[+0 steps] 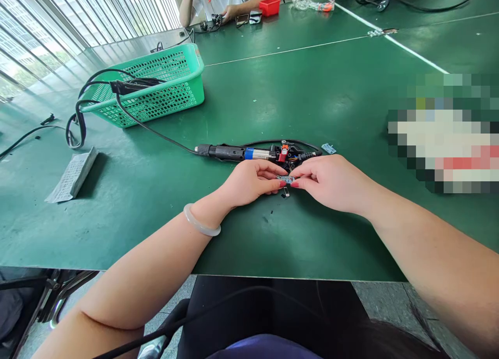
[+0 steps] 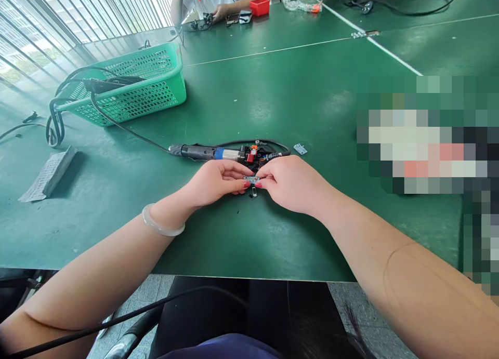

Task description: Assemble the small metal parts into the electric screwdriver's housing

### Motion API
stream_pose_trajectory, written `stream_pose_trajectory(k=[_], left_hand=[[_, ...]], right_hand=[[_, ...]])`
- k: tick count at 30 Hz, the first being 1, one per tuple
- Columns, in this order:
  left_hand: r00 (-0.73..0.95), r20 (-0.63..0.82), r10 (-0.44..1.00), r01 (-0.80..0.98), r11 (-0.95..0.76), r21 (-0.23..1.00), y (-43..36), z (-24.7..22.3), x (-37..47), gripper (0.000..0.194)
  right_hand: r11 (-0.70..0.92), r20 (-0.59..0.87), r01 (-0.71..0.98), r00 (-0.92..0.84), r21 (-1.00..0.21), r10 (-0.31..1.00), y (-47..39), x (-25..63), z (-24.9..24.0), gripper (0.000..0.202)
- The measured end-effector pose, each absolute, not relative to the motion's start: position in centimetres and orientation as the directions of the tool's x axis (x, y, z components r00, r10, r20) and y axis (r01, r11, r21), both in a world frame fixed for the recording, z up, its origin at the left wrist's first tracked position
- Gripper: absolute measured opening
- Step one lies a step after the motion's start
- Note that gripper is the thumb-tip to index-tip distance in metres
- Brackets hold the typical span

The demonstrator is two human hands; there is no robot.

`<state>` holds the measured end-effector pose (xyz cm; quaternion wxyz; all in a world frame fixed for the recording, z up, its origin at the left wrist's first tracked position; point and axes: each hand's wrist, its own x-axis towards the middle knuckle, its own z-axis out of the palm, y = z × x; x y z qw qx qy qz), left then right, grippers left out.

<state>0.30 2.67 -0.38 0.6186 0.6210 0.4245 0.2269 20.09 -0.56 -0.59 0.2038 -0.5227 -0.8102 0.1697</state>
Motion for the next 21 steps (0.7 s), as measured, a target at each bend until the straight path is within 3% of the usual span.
stream_pose_trajectory(k=[12, 17, 21], left_hand=[[0.511, -0.255, 0.821, 0.231, 0.155, 0.961, 2.6, 0.0, 0.4, 0.028], [0.479, -0.274, 0.834, 0.208, 0.196, 0.958, 2.6, 0.2, 0.4, 0.03], [0.473, -0.265, 0.84, 0.19, 0.196, 0.962, 2.7, 0.0, 0.3, 0.033]], right_hand=[[0.258, 0.057, 0.806, -0.27, -0.533, 0.961, -0.8, 20.5, 0.5, 0.015], [0.33, 0.018, 0.781, -0.379, -0.53, 0.925, -1.1, 20.1, 0.6, 0.008], [0.376, -0.021, 0.817, -0.427, -0.436, 0.904, -1.6, 19.1, 0.4, 0.013]])
